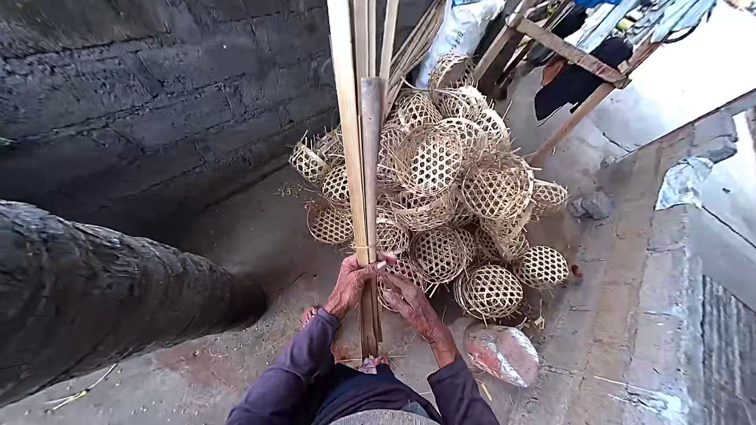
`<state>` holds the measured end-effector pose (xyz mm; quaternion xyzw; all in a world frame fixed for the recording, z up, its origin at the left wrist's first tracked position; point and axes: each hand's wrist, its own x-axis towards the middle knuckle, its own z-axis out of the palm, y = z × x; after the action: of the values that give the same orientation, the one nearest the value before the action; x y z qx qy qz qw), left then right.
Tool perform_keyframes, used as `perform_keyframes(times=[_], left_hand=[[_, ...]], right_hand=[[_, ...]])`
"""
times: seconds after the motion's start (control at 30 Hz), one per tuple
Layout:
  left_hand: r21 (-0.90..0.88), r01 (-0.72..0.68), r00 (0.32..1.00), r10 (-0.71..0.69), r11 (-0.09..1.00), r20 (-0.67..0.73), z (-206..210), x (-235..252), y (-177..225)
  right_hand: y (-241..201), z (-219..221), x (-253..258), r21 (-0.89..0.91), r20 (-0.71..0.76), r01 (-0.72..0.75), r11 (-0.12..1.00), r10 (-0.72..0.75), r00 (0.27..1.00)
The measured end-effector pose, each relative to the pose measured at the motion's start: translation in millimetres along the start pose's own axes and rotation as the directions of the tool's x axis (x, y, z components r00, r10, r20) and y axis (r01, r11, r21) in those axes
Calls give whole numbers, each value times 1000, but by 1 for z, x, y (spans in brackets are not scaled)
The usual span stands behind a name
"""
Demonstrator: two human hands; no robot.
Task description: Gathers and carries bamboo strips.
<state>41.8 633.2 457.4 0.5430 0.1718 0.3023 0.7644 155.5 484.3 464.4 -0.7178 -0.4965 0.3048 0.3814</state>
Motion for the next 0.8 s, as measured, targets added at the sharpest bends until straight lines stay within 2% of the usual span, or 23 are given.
perform_keyframes(times=[0.1, 0.2, 0.27, 0.33, 0.4, 0.47, 0.57, 0.63, 0.7, 0.77, 0.8], left_hand=[[65, -10, 979, 23, 998, -202, -1, -6, 9], [72, -73, 917, 96, 995, -386, 7, -22, 15], [65, -167, 876, 179, 984, -448, 15, -34, 15], [42, -253, 850, 243, 966, -468, 28, -45, 16], [18, -290, 846, 265, 957, -463, 47, -54, 16], [-3, -317, 849, 283, 948, -446, 68, -60, 14], [-15, -314, 881, 286, 949, -377, 96, -74, 5], [-12, -275, 933, 264, 961, -244, 104, -80, -15], [6, -253, 958, 251, 967, -140, 109, -77, -35], [-4, -273, 958, 272, 962, -89, 130, -68, -49], [-8, -280, 959, 279, 960, -52, 140, -65, -58]], right_hand=[[22, -26, -34, -105, -185, -46, 993, 26, 982], [56, -48, -102, -87, -322, -232, 969, 193, 927], [86, -53, -160, -83, -327, -364, 928, 320, 889], [114, -49, -220, -154, -253, -498, 854, 453, 855], [140, -35, -280, -280, -125, -602, 748, 593, 795], [158, -12, -333, -310, 14, -668, 677, 705, 709], [172, 31, -401, -198, 157, -767, 611, 792, 590], [181, 59, -437, -94, 212, -841, 533, 836, 506], [177, 78, -459, 28, 270, -899, 438, 862, 428], [183, 88, -475, 86, 292, -937, 337, 891, 348], [186, 91, -479, 106, 284, -944, 312, 900, 330]])
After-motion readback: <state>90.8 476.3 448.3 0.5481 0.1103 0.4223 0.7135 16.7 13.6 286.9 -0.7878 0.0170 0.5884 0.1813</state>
